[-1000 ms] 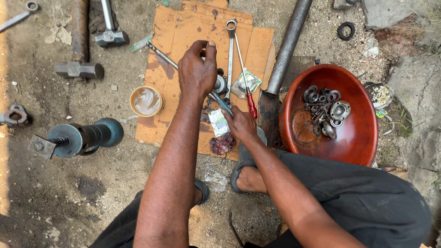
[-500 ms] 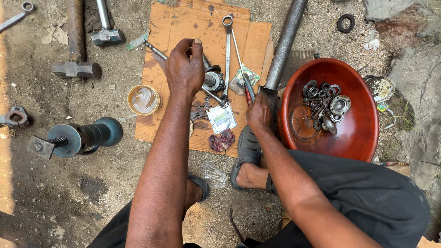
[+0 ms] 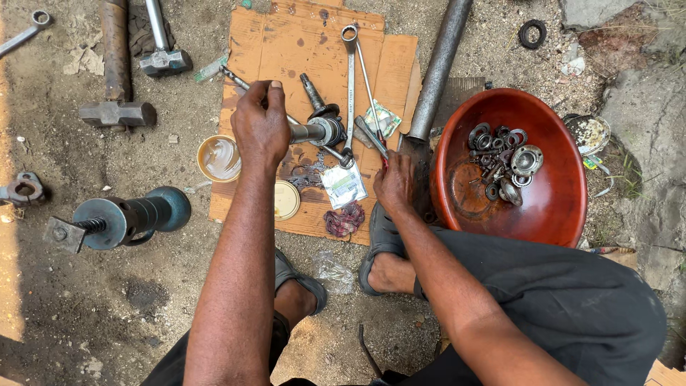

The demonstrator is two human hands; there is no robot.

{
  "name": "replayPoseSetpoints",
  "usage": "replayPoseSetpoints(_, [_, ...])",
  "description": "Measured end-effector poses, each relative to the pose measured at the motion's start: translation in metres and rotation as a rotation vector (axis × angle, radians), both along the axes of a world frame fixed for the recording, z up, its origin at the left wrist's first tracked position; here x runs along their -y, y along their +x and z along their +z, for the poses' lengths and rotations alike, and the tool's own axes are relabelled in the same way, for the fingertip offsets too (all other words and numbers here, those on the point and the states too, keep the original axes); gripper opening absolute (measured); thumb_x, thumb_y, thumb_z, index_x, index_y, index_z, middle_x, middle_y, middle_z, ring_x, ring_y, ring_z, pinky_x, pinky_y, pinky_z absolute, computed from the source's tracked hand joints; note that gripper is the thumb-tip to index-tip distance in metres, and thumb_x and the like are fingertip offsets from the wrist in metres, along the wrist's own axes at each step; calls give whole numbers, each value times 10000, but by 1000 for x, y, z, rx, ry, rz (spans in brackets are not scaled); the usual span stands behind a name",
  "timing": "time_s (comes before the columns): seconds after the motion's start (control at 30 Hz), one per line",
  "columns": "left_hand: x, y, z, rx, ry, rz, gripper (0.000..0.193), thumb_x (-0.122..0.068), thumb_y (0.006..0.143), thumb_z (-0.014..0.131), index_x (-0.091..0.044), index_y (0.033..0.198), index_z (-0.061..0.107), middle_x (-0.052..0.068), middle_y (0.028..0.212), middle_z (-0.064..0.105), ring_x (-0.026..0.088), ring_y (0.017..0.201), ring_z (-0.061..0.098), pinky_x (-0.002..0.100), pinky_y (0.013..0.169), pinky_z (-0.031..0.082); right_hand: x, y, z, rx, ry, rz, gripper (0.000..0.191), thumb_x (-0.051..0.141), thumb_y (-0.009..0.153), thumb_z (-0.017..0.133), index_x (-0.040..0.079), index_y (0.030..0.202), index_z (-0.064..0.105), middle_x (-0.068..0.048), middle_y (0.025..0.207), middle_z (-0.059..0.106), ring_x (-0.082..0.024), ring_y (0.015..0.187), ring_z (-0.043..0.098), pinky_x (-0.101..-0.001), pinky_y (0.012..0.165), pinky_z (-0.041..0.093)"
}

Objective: The person sits on the ground and uses a brush to apply grease to a metal shaft and bearing assembly. They wipe the parts with a rag, then use a wrench to tighten a nut on the shaft. The person continues to apply grease and wipe the assembly throughout the clip.

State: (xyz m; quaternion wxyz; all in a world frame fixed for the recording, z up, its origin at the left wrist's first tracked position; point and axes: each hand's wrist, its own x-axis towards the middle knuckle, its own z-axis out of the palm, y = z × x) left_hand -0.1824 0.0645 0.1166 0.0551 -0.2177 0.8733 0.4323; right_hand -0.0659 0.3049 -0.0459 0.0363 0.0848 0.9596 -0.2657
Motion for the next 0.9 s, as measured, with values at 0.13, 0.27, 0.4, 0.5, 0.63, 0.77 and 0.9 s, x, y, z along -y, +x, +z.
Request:
replayPoseSetpoints(0.13, [15,13,-13,-80,-12,10,420,-380,1009,556,-41,1173,741,172,906,769,256,856,745,423,841,548,16,4,3,13,-105,-31,554,111,849,758,40,1364,565,-216,1241,543,-406,1205,517,-518,1013,435])
replayPoseSetpoints(0.27, [39,24,-32,-132,80,32,423,-345,990,585,-6,1204,720,174,980,762,242,859,740,391,797,574,31,5,3,48,-251,-51,469,120,838,772,34,1269,611,-185,1186,607,-357,1130,606,-486,959,488])
replayPoseSetpoints(0.4, [62,34,-48,-12,467,199,459,-325,951,583,15,1248,664,174,1016,734,255,817,735,351,737,607,39,15,0,165,-387,-68,385,140,857,766,38,1203,633,-148,1099,659,-289,934,704,-429,813,563])
replayPoseSetpoints(0.5, [75,40,-56,3,609,235,474,-322,975,567,30,1283,648,190,1052,727,262,847,720,347,763,602,42,22,-6,169,-441,-51,375,138,856,766,35,1191,635,-134,1062,674,-263,845,724,-408,758,579])
replayPoseSetpoints(0.63, [84,49,-58,18,681,291,492,-339,992,553,38,1297,632,213,1078,726,254,895,731,354,824,621,43,25,-12,215,-471,-14,372,144,861,762,36,1192,633,-130,1080,652,-244,829,724,-409,746,582])
replayPoseSetpoints(0.77, [84,54,-55,37,729,342,522,-366,972,540,33,1299,615,219,1088,725,263,934,739,385,870,622,45,22,-7,209,-451,-15,386,151,863,776,44,1206,636,-121,1073,661,-244,868,714,-409,756,581])
replayPoseSetpoints(0.9, [78,51,-50,42,716,334,546,-394,956,547,17,1308,625,204,1110,734,262,985,712,414,901,593,63,11,24,118,-518,40,481,152,822,786,67,1260,606,-108,1125,648,-251,1019,693,-405,772,600])
